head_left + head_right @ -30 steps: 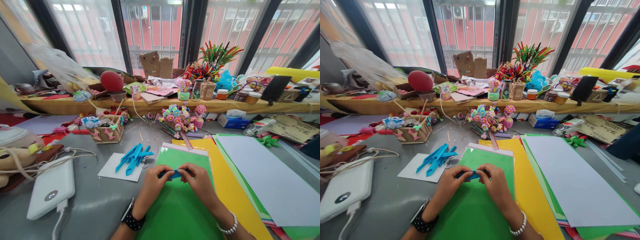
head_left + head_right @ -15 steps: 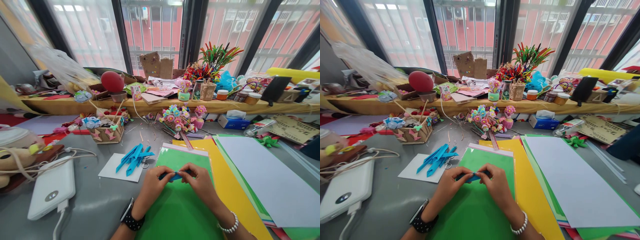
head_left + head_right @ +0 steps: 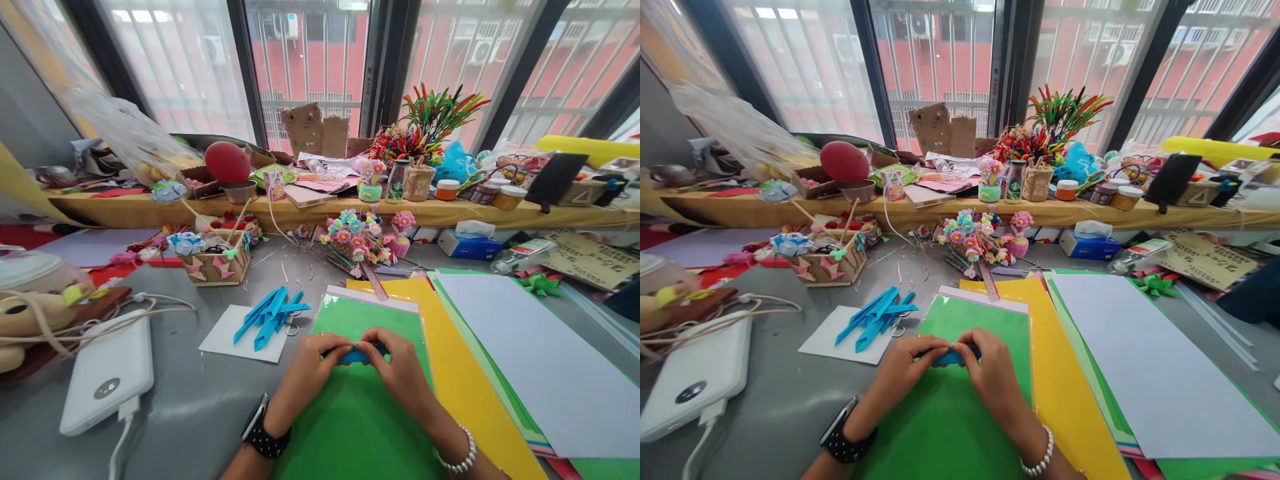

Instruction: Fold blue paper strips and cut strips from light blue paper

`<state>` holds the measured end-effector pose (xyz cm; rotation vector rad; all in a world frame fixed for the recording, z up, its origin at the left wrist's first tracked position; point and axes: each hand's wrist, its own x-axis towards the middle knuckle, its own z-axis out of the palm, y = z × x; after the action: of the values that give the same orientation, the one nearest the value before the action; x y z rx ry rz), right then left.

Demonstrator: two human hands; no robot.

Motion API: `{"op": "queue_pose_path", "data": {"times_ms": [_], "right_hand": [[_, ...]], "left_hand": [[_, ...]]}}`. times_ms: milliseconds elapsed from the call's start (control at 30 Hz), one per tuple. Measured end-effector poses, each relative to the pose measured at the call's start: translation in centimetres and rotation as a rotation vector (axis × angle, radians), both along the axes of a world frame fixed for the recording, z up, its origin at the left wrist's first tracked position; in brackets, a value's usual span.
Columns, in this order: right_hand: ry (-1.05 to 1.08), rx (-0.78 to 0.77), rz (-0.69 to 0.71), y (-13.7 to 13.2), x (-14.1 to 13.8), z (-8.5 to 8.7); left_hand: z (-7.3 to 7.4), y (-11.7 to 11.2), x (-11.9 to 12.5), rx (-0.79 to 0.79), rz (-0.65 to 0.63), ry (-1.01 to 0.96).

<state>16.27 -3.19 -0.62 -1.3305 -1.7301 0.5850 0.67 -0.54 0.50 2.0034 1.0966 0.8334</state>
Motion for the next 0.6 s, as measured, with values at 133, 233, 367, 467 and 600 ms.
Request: {"op": "queue_pose_path", "data": {"times_ms": [133, 233, 367, 467, 600], "right_hand": [[-0.017, 0.029, 0.036, 0.1, 0.2, 0.0], [-0.055, 0.057, 0.059, 0.1, 0.2, -0.1], [-0.117, 0.075, 0.008, 0.1, 0.3, 0.0], [-0.097, 0.009, -0.064, 0.2, 0.5, 0.2], [-0.045, -0.047, -0.122, 0.4, 1.1, 0.5]], "left_hand": [[-0.2, 0.0, -0.1, 0.033, 0.014, -0.001], [-0.2, -0.1, 0.0, 0.029, 0.033, 0.01], [-0.2, -0.1, 0.2, -0.013, 0.127, 0.01], [-0.3, 0.0, 0.3, -0.112, 0.162, -0.075], [-0.4, 0.3, 0.1, -0.203, 0.112, -0.152]]}}
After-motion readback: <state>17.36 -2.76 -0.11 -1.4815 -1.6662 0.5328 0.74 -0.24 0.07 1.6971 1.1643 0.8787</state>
